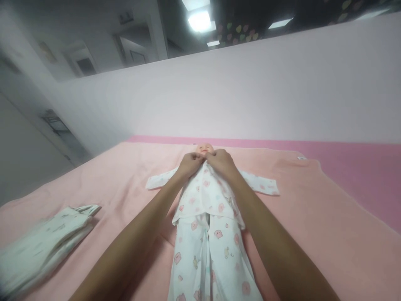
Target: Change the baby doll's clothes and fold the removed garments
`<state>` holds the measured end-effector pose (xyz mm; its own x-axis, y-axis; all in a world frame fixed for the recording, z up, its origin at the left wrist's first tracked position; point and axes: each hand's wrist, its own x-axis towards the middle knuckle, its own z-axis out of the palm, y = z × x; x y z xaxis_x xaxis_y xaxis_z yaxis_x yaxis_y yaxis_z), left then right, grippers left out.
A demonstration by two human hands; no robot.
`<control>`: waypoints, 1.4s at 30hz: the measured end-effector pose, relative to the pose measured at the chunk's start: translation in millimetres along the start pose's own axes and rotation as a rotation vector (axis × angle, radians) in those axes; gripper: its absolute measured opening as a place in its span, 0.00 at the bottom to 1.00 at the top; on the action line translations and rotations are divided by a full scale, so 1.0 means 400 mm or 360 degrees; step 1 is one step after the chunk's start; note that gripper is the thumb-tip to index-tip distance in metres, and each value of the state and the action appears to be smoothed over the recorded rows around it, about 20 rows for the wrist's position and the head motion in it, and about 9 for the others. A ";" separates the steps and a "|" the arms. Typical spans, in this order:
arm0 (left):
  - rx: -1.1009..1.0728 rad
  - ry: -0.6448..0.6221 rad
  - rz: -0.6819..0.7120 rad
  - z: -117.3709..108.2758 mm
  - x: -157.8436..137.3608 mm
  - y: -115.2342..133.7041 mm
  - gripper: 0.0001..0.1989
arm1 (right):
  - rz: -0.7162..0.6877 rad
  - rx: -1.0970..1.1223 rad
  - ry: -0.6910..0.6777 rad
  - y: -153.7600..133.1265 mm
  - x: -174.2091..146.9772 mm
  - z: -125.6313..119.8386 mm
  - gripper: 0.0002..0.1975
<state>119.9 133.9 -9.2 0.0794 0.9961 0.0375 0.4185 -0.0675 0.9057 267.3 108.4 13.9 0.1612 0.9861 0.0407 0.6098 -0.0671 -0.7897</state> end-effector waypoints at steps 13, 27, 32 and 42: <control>-0.0106 0.0043 0.0036 0.000 -0.006 -0.008 0.13 | -0.0130 -0.0100 0.0059 -0.081 -0.072 -0.081 0.21; 0.0376 -0.0326 0.0544 -0.126 -0.429 -0.060 0.21 | -0.0618 -0.0517 -0.0240 0.079 -0.415 -0.034 0.11; 0.0854 -0.0091 0.0651 -0.081 -0.430 -0.044 0.21 | -0.0732 -0.0802 -0.0026 0.082 -0.410 0.027 0.13; 0.1541 0.0012 0.0683 -0.035 -0.413 -0.009 0.11 | -0.0829 -0.0641 -0.0042 0.106 -0.403 0.010 0.09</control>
<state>92.5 -29.7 -12.5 0.3875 0.8783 0.2799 0.8997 -0.4266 0.0930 264.0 -52.8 -28.4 -0.2496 0.9079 0.3368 0.8465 0.3735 -0.3795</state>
